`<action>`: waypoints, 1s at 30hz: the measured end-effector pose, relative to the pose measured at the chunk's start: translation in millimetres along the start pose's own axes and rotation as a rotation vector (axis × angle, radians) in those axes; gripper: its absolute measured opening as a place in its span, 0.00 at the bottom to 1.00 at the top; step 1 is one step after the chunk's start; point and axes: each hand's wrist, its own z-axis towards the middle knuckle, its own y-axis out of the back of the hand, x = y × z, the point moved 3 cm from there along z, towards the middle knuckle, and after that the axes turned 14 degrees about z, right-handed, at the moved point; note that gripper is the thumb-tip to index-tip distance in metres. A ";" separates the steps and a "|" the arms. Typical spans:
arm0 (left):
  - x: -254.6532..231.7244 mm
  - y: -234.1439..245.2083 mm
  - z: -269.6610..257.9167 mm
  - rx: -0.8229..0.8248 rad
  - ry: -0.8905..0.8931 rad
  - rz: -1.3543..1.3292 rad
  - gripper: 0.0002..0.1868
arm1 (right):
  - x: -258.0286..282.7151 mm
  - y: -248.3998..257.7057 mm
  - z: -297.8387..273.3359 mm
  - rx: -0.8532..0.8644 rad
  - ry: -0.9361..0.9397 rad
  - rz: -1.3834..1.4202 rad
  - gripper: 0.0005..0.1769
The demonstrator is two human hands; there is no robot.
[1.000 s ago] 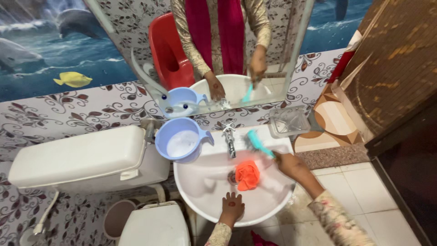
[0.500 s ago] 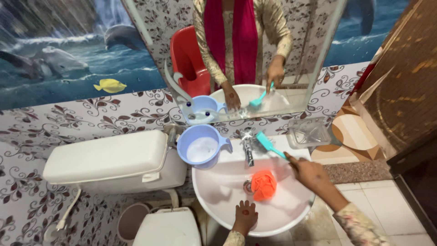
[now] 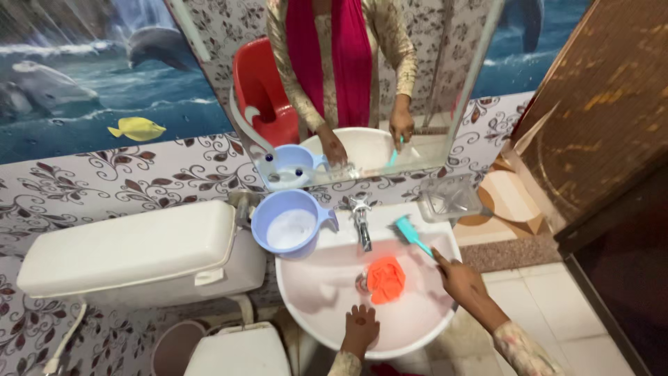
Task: The person scrubs a white bathroom sink using a blue brush and an orange cloth. They repeatedly rinse the brush and cloth under running water, wipe the sink basin and faucet, and place the brush on the sink edge while continuing to wipe with the cloth.
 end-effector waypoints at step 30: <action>2.3 -12.2 7.4 0.323 0.027 -0.071 0.17 | 35.1 93.2 75.0 -0.233 -0.033 0.270 0.22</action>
